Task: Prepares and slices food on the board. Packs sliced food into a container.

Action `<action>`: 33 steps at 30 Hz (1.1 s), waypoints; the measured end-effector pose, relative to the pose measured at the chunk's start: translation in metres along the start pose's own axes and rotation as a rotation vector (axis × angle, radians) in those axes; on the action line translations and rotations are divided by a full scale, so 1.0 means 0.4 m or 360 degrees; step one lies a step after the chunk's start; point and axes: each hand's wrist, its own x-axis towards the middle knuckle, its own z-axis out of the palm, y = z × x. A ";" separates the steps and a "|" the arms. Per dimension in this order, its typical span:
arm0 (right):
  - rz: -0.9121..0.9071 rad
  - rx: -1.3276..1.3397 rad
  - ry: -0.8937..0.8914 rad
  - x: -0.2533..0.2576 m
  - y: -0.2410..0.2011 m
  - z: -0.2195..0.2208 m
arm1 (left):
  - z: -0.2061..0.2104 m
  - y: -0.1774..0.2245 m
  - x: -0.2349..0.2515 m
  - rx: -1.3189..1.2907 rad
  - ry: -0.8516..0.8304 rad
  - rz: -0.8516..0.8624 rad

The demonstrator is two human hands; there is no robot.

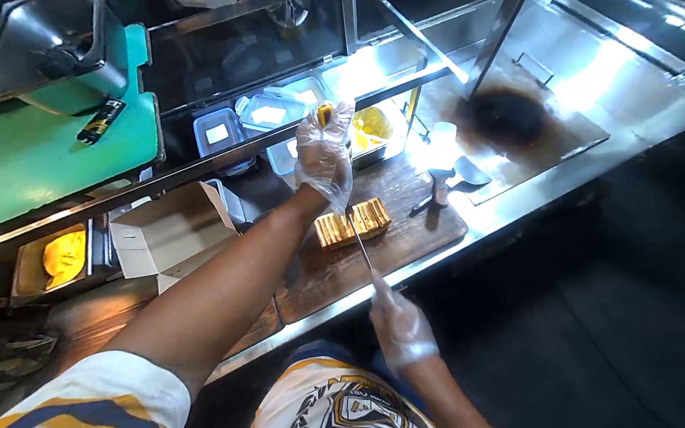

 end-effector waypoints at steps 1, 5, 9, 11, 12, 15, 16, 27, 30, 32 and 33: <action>0.0075 -0.0032 -0.0157 0.055 -0.033 -0.026 | 0.000 -0.012 0.001 -0.0011 -0.0006 0.0009; 0.0113 -0.0123 -0.0183 0.120 -0.057 -0.044 | 0.002 -0.053 0.005 0.0009 0.0002 0.0042; 0.0132 -0.0257 -0.0144 0.038 -0.012 -0.010 | -0.003 -0.072 0.014 0.0039 0.0071 -0.0006; 0.0143 -0.0215 -0.0153 0.087 -0.036 0.001 | -0.007 -0.085 0.006 0.0063 0.0066 -0.0055; 0.0141 -0.0169 -0.0185 0.135 -0.054 -0.001 | -0.007 -0.093 0.005 0.0074 0.0064 -0.0085; 0.0050 -0.0085 -0.0083 0.229 -0.071 0.016 | -0.009 -0.110 0.009 0.0139 0.0120 -0.0079; 0.0052 -0.0097 -0.0089 0.216 -0.065 0.013 | -0.009 -0.112 0.014 0.0165 0.0126 -0.0067; 0.0066 -0.0053 -0.0153 0.240 -0.037 0.056 | -0.012 -0.120 -0.001 0.0191 0.0107 0.0021; 0.0100 -0.0135 -0.0175 0.139 0.009 0.063 | -0.010 -0.123 -0.003 0.0166 0.0113 0.0025; 0.0081 -0.0214 -0.0122 0.071 0.055 0.080 | -0.016 -0.122 0.003 0.0138 0.0138 0.0022; 0.0082 -0.0229 -0.0133 0.069 0.058 0.085 | -0.022 -0.118 0.005 0.0136 0.0144 0.0026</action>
